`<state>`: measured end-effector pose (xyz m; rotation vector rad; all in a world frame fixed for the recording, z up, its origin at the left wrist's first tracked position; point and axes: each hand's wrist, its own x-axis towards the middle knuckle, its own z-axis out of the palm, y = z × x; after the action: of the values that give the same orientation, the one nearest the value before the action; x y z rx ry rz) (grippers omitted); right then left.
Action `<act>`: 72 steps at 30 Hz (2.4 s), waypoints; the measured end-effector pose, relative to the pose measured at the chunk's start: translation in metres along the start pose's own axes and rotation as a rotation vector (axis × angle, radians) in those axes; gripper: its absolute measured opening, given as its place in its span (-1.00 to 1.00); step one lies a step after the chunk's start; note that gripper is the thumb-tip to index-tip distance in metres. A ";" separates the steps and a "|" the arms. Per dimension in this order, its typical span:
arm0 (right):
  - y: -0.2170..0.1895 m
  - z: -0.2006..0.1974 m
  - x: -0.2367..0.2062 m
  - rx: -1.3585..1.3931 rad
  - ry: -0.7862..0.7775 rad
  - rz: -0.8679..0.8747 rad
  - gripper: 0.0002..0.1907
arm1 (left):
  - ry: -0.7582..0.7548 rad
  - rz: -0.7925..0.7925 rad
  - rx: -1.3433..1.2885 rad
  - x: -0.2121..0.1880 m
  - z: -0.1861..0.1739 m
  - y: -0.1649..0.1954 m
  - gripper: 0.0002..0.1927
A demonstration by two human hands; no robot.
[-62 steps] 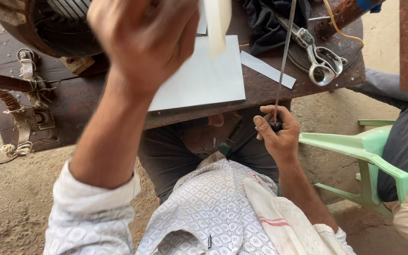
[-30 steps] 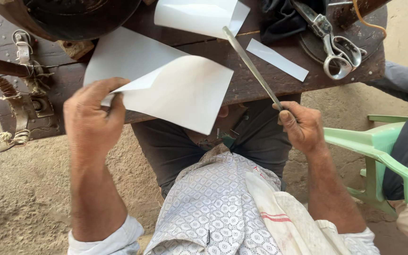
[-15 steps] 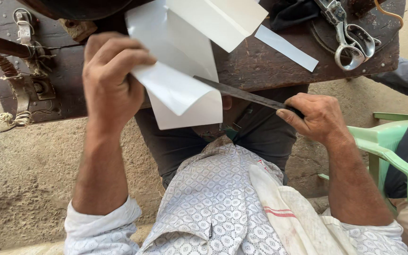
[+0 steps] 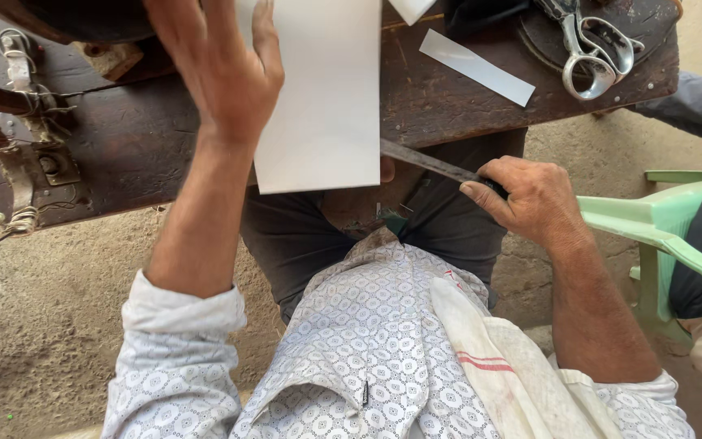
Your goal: The person folds a large white sheet of paper multiple times on a wooden workbench, then uses a long metal blade to cut the folded paper into smaller sections. The cut pieces are separated and stacked on the table.
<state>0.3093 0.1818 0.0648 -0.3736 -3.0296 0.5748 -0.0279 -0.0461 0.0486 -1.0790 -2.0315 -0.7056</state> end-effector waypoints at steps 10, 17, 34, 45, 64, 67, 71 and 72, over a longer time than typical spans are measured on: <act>-0.002 0.006 0.013 0.022 -0.006 0.003 -0.53 | -0.969 0.215 -0.413 -0.049 -0.046 0.067 -0.07; 0.002 0.001 0.013 -0.008 -0.004 0.049 -0.55 | -0.977 0.346 -0.235 -0.052 -0.040 0.074 0.18; 0.016 0.001 0.023 -0.119 -0.073 -0.123 -0.61 | -0.747 0.320 -0.418 -0.036 0.011 0.013 -0.67; -0.002 0.010 0.039 -0.153 -0.055 -0.240 -0.66 | -0.700 0.334 -0.304 -0.052 0.016 0.005 -0.66; -0.154 0.078 0.088 -0.052 0.094 -0.371 -0.62 | -0.691 0.341 -0.317 -0.043 0.002 0.022 -0.62; -0.198 0.075 0.080 -0.114 -0.172 -0.465 -0.68 | -0.813 0.269 -0.369 -0.040 -0.004 0.026 -0.60; -0.230 0.073 0.080 -0.014 -0.588 -0.435 -0.61 | -0.764 0.301 -0.292 -0.035 -0.012 0.029 -0.60; -0.223 0.072 0.078 -0.026 -0.598 -0.410 -0.58 | -0.805 0.274 -0.336 -0.036 -0.017 0.029 -0.58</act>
<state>0.1767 -0.0264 0.0789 0.5093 -3.5038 0.7132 0.0166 -0.0604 0.0335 -2.0441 -2.3698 -0.5182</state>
